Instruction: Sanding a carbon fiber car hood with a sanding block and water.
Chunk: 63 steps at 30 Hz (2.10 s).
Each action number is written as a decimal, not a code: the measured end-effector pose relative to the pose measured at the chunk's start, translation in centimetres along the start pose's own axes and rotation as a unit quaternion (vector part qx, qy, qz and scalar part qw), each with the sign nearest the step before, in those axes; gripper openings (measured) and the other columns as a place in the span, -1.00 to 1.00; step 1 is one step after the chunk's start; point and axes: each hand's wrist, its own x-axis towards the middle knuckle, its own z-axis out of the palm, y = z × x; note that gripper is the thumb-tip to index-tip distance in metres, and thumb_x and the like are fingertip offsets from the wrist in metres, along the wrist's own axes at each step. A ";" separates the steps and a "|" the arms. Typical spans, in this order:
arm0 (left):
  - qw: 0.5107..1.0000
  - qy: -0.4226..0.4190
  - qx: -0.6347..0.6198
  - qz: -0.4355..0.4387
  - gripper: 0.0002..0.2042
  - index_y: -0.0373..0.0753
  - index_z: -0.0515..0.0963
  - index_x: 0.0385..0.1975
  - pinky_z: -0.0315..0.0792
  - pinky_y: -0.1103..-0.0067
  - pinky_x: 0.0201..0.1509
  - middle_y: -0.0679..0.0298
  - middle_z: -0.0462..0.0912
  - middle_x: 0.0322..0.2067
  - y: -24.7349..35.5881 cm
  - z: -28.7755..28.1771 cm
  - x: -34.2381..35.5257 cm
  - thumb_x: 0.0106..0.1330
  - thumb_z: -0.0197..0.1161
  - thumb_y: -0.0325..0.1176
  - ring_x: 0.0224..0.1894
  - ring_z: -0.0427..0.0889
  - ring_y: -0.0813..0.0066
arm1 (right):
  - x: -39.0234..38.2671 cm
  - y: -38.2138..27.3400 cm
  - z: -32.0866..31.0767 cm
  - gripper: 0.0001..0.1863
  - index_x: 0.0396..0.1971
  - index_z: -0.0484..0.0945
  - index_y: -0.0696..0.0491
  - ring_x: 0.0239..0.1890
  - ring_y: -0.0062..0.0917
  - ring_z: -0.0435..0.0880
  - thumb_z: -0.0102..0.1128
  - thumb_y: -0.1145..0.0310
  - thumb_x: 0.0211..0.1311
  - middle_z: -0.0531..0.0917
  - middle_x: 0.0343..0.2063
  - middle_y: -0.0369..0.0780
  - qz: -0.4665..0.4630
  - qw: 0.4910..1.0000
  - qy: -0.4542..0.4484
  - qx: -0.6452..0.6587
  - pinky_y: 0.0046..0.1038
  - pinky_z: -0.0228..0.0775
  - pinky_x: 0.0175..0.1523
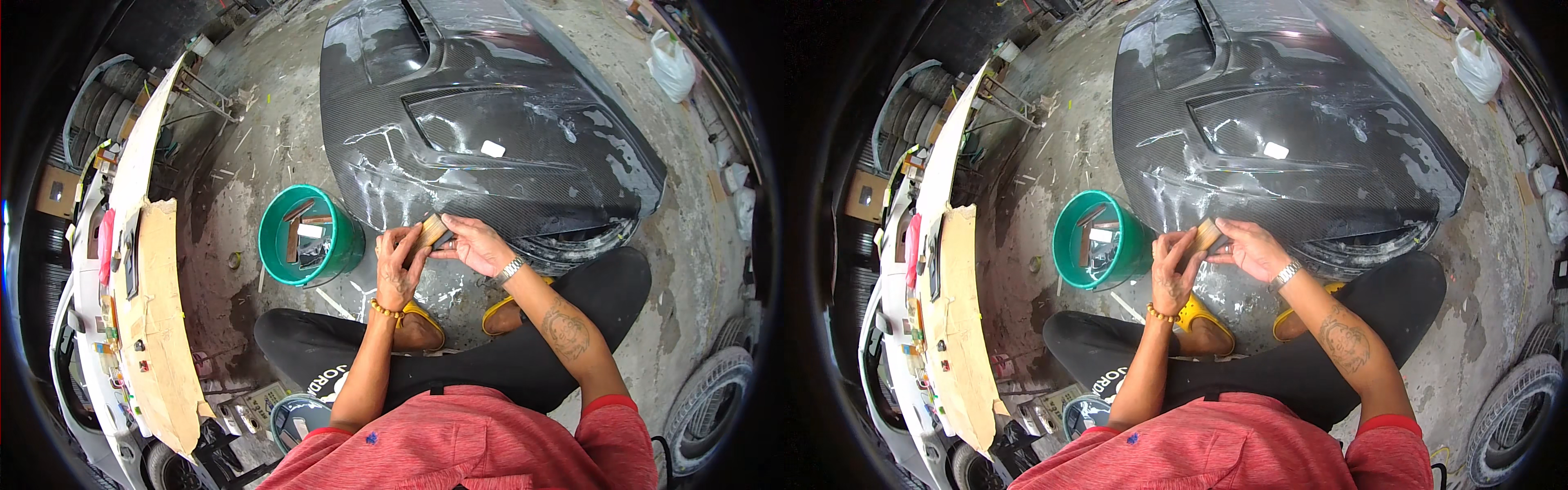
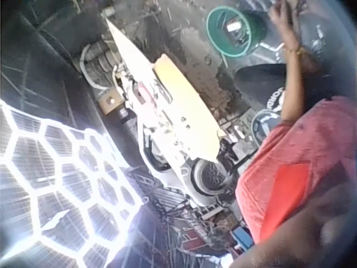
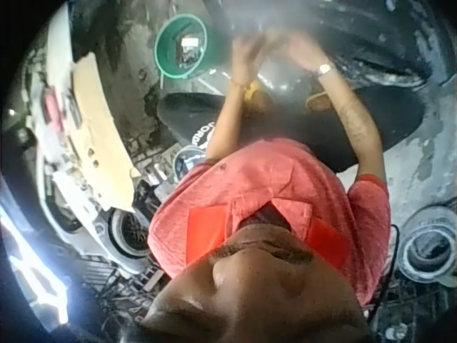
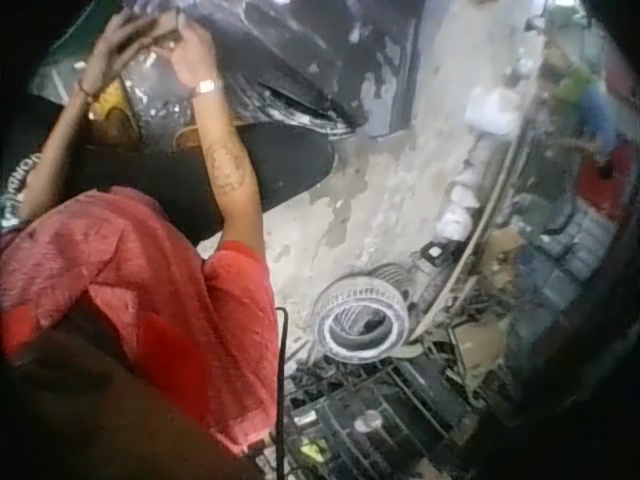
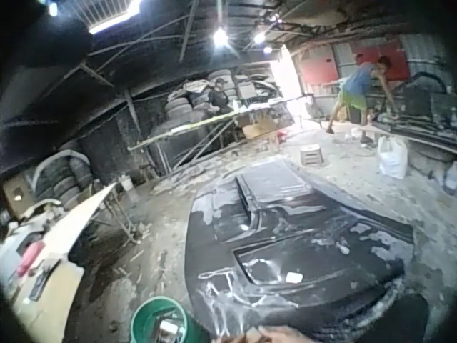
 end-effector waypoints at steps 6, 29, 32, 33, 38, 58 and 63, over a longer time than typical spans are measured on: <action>1.000 -0.007 -0.003 -0.012 -0.53 -0.20 0.64 0.12 0.42 0.38 0.07 0.14 0.60 -0.10 0.2 0.2 0.2 0.14 0.47 -0.48 -0.08 0.53 0.19 | 0.0 -0.2 0.5 -0.66 0.06 0.55 0.13 0.00 -0.41 0.71 0.11 0.17 0.55 0.68 -0.02 -0.15 -0.005 1.000 -0.007 -0.002 -0.11 0.57 0.22; 0.984 -0.087 -0.104 -0.115 -0.21 -0.31 0.41 0.33 0.53 0.48 0.02 0.11 0.57 -0.03 -3.0 -2.2 -1.3 0.06 0.63 -0.30 -0.02 0.62 0.26 | 0.2 -0.9 0.2 -0.63 0.13 0.46 0.25 -0.24 -0.56 0.70 0.14 0.32 0.49 0.64 -0.08 -0.16 -0.069 0.986 0.105 -0.114 -0.36 0.74 -0.04; 0.964 -0.099 -0.152 -0.192 -0.29 -0.32 0.47 0.28 0.50 0.57 -0.06 0.21 0.57 -0.12 -2.9 -2.5 -1.1 0.10 0.61 -0.32 -0.10 0.60 0.42 | 0.2 -0.9 0.2 -0.63 0.13 0.47 0.26 -0.24 -0.57 0.70 0.14 0.33 0.50 0.64 -0.08 -0.16 -0.068 0.985 0.105 -0.116 -0.36 0.74 -0.04; 0.945 -0.132 -0.155 -0.254 -0.34 -0.32 0.50 0.26 0.48 0.61 -0.09 0.28 0.55 -0.16 -2.8 -2.6 -1.1 0.13 0.59 -0.34 -0.12 0.57 0.52 | 0.2 -0.9 0.2 -0.64 0.13 0.47 0.26 -0.24 -0.57 0.70 0.13 0.33 0.50 0.64 -0.08 -0.16 -0.067 0.986 0.103 -0.117 -0.36 0.74 -0.04; 0.964 -0.090 -0.169 -0.183 -0.42 -0.33 0.56 0.17 0.46 0.62 -0.17 0.30 0.55 -0.25 -2.8 -2.7 -1.1 0.14 0.58 -0.36 -0.23 0.56 0.55 | 0.3 -0.9 0.1 -0.64 0.13 0.46 0.26 -0.25 -0.56 0.70 0.13 0.34 0.50 0.64 -0.08 -0.15 -0.069 0.986 0.099 -0.116 -0.35 0.74 -0.04; 0.991 -0.117 0.053 -0.028 -0.08 -0.25 0.38 0.35 0.35 0.29 0.29 0.04 0.44 0.22 -1.8 -1.9 -0.4 -0.08 0.67 -0.16 0.26 0.42 0.01 | 0.3 0.4 0.4 -0.59 0.17 0.41 0.35 -0.13 -0.36 0.75 0.12 0.41 0.47 0.65 -0.07 -0.05 -0.093 0.968 0.148 -0.178 -0.36 0.78 -0.09; 0.989 -0.136 0.041 -0.032 -0.22 -0.28 0.45 0.28 0.41 0.31 0.16 0.04 0.49 0.03 -1.1 -0.7 0.0 -0.01 0.61 -0.29 0.03 0.48 0.03 | 0.1 0.3 0.5 -0.61 0.16 0.43 0.34 -0.12 -0.43 0.76 0.13 0.41 0.47 0.67 -0.09 -0.09 -0.079 0.969 0.138 -0.190 -0.34 0.78 -0.07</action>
